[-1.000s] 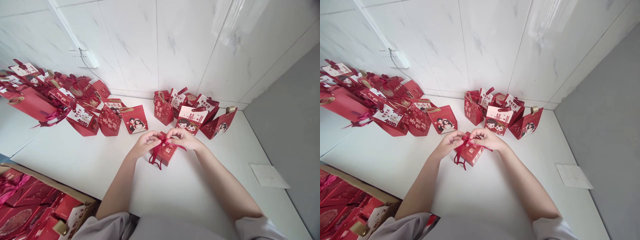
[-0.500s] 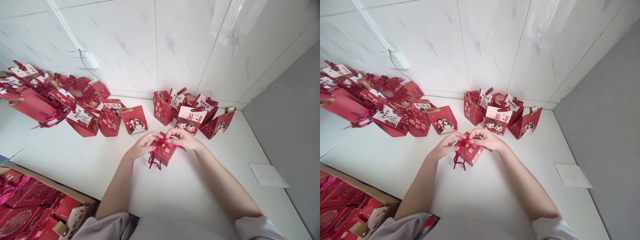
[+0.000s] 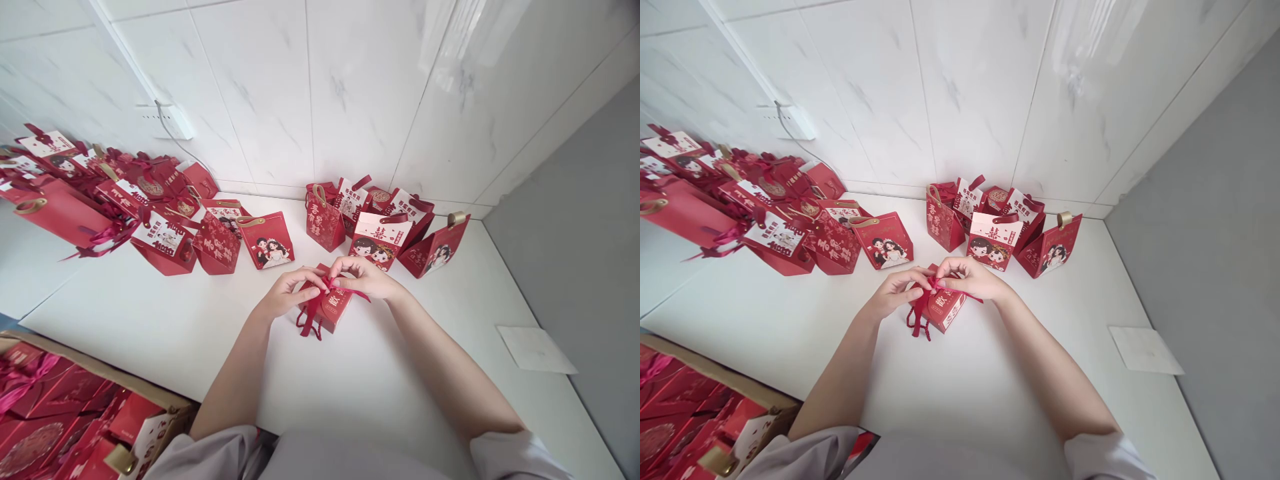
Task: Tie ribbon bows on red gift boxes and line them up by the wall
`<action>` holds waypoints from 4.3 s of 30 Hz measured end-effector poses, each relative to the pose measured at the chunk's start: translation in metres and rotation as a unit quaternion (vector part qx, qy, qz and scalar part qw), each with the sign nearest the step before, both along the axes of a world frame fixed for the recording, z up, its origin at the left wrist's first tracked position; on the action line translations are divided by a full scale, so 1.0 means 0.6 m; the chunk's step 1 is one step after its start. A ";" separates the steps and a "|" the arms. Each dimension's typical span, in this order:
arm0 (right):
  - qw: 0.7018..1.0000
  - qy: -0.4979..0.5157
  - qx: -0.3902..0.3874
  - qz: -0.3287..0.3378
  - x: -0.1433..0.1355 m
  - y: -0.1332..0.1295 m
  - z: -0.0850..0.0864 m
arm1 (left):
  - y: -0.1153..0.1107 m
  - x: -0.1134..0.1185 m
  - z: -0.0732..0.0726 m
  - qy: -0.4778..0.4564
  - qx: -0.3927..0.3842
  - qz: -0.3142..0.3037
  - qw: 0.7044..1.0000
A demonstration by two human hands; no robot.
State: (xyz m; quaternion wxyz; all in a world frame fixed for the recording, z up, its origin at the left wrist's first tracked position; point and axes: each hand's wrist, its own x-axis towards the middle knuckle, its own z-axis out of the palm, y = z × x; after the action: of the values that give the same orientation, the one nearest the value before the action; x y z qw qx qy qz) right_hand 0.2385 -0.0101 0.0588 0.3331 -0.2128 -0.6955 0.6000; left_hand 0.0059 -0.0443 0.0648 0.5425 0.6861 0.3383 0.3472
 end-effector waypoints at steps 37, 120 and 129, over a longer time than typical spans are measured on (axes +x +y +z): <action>0.999 0.018 -0.040 -0.005 -0.001 0.002 -0.014 | -0.004 0.016 0.002 -0.025 -0.155 0.067 0.985; 0.966 0.048 0.042 -0.250 -0.043 -0.063 -0.041 | -0.009 0.022 0.006 0.045 0.004 0.058 0.997; 0.970 0.070 0.017 -0.233 -0.038 -0.059 -0.047 | -0.004 0.013 0.000 0.020 -0.045 0.045 0.998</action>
State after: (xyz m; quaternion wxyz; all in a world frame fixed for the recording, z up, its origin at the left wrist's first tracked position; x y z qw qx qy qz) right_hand 0.2156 -0.0458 0.0306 0.5149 -0.3209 -0.6119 0.5074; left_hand 0.0138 -0.0468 0.0646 0.5499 0.6519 0.3946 0.3418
